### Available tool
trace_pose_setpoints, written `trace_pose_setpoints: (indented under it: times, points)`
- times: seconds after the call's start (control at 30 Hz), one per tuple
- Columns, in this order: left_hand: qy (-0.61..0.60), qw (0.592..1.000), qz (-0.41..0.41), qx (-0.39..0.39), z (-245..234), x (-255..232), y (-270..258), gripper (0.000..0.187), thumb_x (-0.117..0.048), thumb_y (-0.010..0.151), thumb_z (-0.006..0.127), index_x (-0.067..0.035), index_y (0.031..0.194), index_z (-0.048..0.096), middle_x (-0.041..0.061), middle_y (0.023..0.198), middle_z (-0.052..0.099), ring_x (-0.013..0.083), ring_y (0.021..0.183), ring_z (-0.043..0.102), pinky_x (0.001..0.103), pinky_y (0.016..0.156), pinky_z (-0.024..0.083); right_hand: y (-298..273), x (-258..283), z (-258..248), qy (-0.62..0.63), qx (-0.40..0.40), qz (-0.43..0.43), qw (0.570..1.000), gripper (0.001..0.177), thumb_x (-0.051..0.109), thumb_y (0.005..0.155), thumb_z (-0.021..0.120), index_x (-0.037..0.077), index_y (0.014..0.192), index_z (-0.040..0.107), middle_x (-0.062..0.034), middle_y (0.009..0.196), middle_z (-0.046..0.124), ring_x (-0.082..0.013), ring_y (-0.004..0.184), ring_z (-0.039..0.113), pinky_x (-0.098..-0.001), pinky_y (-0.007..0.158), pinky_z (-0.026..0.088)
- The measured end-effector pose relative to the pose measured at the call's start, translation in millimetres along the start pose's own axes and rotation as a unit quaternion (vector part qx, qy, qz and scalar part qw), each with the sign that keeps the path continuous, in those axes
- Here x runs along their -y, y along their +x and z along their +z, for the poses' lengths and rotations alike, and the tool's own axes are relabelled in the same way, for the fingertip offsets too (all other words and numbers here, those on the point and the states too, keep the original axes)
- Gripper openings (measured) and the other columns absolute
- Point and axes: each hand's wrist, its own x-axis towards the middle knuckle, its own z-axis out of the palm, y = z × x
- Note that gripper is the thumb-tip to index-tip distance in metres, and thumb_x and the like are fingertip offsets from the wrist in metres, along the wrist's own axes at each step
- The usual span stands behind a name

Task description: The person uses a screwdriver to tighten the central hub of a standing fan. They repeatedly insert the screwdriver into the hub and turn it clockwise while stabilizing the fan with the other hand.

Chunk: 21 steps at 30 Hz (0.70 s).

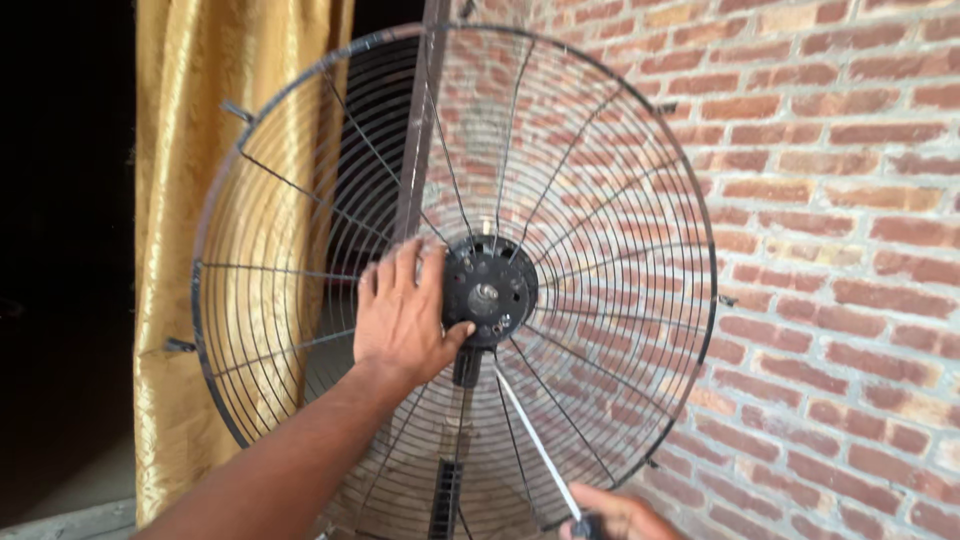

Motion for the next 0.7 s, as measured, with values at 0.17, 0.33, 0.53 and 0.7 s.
trace_pose_setpoints:
  times: [0.17, 0.33, 0.53, 0.7]
  points:
    - [-0.034, 0.993, -0.076, 0.085, -4.4, -6.0, 10.3, 0.101, -0.054, 0.077, 0.083, -0.018, 0.153, 0.027, 0.015, 0.15, 0.035, 0.0374, 0.131, 0.041, 0.047, 0.104, 0.047, 4.5, 100.9, 1.1, 0.001, -0.016, -0.052, 0.999, 0.049, 0.001, 0.084, 0.071, 0.005, 0.132, 0.067, -0.0125, 0.089, 0.08, -0.0144, 0.066, 0.069, -0.0275, 0.059, 0.055]
    - [-0.031, 0.983, -0.135, 0.122, -11.6, -11.3, 26.1, 0.099, -0.055, 0.078, 0.084, -0.011, 0.148, 0.031, 0.015, 0.142, 0.038, 0.0331, 0.131, 0.045, 0.044, 0.097, 0.056, 5.0, 186.3, 24.2, -0.009, -0.064, 0.001, 0.998, 0.046, 0.005, 0.087, 0.072, 0.008, 0.133, 0.067, -0.0121, 0.085, 0.075, -0.0134, 0.057, 0.06, -0.0286, 0.045, 0.047]
    - [-0.022, 0.971, -0.168, 0.171, -19.9, -15.7, 34.9, 0.099, -0.055, 0.076, 0.087, -0.013, 0.145, 0.031, 0.015, 0.142, 0.036, 0.0328, 0.131, 0.047, 0.039, 0.091, 0.062, 10.8, 242.0, 35.1, -0.103, -0.074, 0.02, 0.992, 0.035, 0.01, 0.097, 0.061, 0.007, 0.132, 0.062, -0.012, 0.097, 0.076, -0.014, 0.061, 0.065, -0.0306, 0.047, 0.053]
    - [-0.025, 0.968, -0.196, 0.157, -23.3, -23.0, 37.0, 0.099, -0.055, 0.072, 0.09, -0.01, 0.139, 0.033, 0.014, 0.142, 0.036, 0.0306, 0.129, 0.051, 0.037, 0.088, 0.062, 22.8, 252.5, 34.0, -0.095, -0.05, -0.001, 0.994, 0.034, 0.012, 0.099, 0.057, 0.005, 0.132, 0.063, -0.0138, 0.101, 0.075, -0.0142, 0.061, 0.066, -0.0297, 0.048, 0.055]
